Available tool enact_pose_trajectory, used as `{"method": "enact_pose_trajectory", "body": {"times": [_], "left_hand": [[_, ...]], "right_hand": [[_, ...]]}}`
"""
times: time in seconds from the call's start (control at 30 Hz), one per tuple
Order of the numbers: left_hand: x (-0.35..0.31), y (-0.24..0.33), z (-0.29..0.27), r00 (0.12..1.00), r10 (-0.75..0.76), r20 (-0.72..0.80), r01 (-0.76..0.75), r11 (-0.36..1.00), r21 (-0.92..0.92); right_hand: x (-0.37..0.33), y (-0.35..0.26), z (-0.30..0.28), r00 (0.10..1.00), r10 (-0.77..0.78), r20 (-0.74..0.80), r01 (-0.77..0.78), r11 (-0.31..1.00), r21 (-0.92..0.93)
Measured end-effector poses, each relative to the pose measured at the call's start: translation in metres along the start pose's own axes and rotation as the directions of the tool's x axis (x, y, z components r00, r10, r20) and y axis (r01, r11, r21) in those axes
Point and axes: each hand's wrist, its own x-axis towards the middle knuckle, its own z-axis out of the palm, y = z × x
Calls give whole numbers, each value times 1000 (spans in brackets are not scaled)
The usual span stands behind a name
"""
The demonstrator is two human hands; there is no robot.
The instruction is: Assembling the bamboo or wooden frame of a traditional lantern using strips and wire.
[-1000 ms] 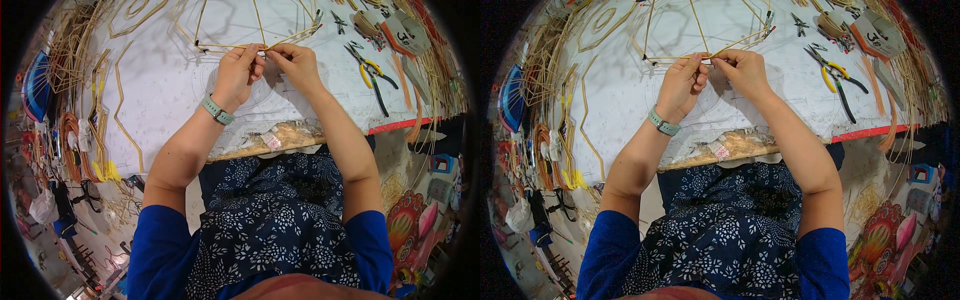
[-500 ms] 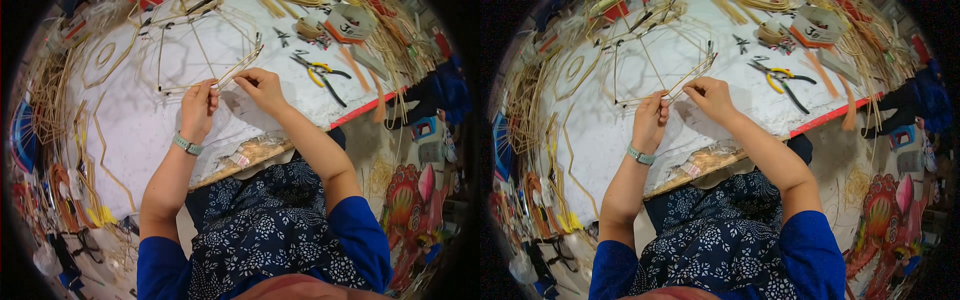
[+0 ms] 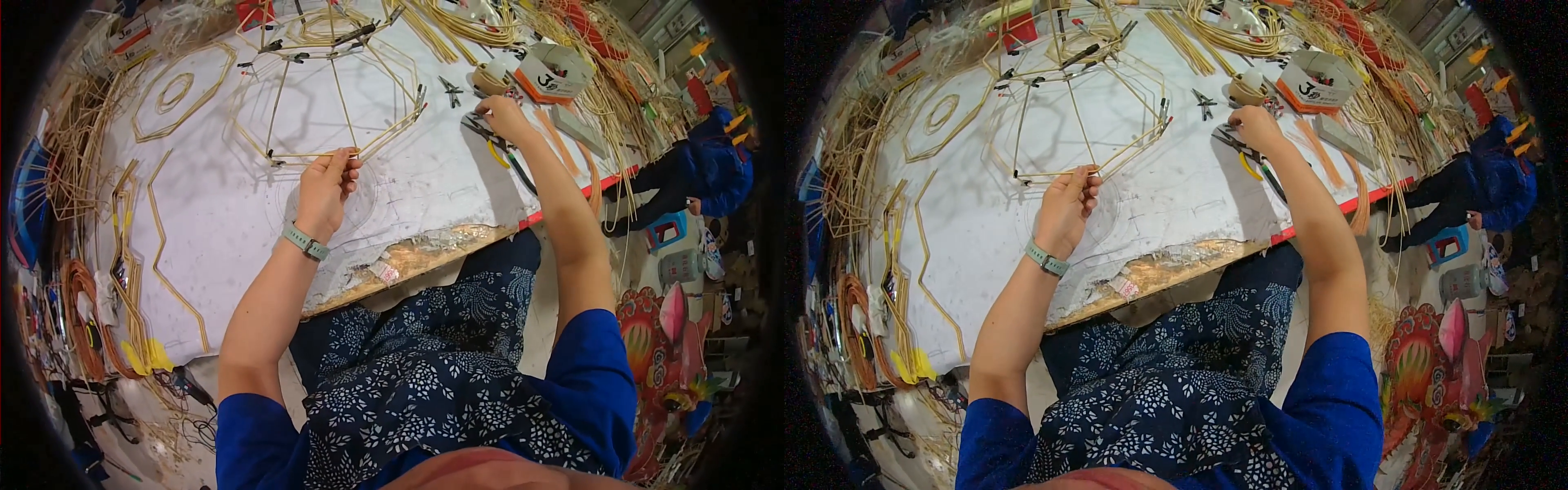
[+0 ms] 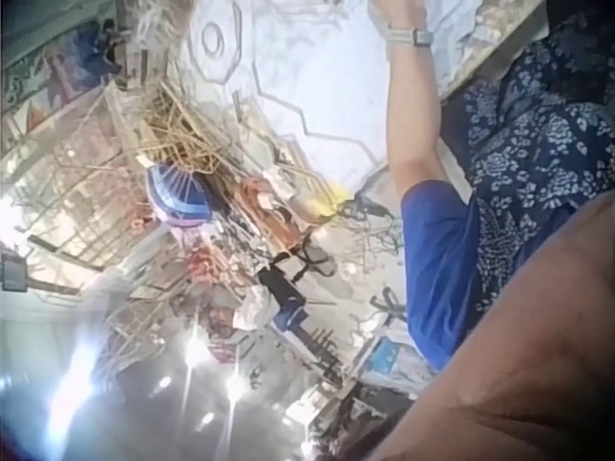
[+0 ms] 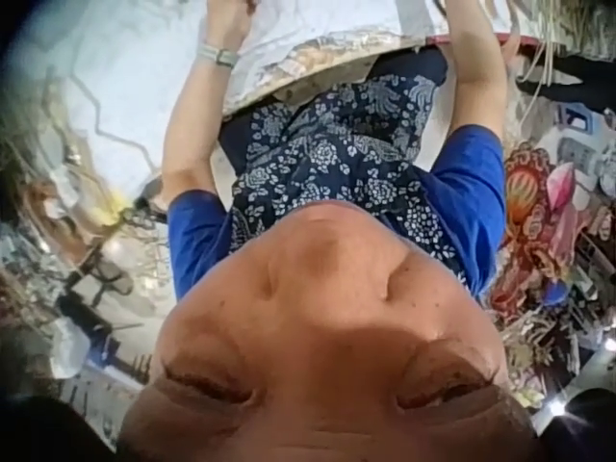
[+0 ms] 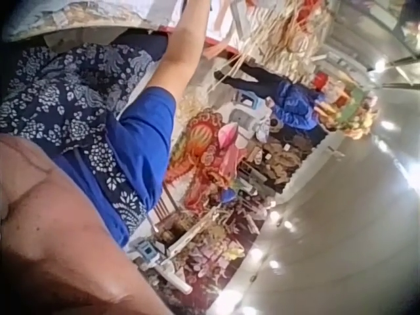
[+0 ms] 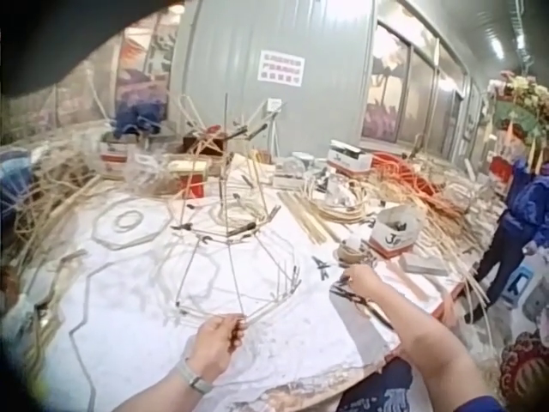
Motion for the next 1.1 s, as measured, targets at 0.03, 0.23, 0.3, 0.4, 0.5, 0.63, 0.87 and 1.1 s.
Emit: {"method": "enact_pose_trajectory", "body": {"times": [0.03,0.23,0.3,0.4,0.5,0.63,0.87,1.1], "left_hand": [[0,0,2,1000,-13,8,13,1000,-3],[-5,3,-5,999,-30,-24,30,1000,-9],[-5,3,-3,1000,-25,-17,25,1000,-5],[-4,1,-3,999,-20,-30,20,1000,-7],[-3,0,-7,1000,-12,2,13,999,-31],[-1,1,-5,999,-31,-18,32,999,12],[-2,2,-7,999,-33,-16,33,999,2],[-4,2,-5,999,-52,4,52,999,-6]], "right_hand": [[2,8,1,997,33,69,-34,999,20],[31,-42,10,995,84,53,-87,995,55],[43,-49,26,981,179,71,-171,979,-107],[51,-36,24,974,184,133,-162,974,-157],[42,-42,11,998,60,35,-55,990,-128],[9,-96,-35,993,27,-113,-9,987,159],[-30,-162,-47,981,-191,21,182,958,223],[-58,-159,-9,941,-324,100,309,941,139]]}}
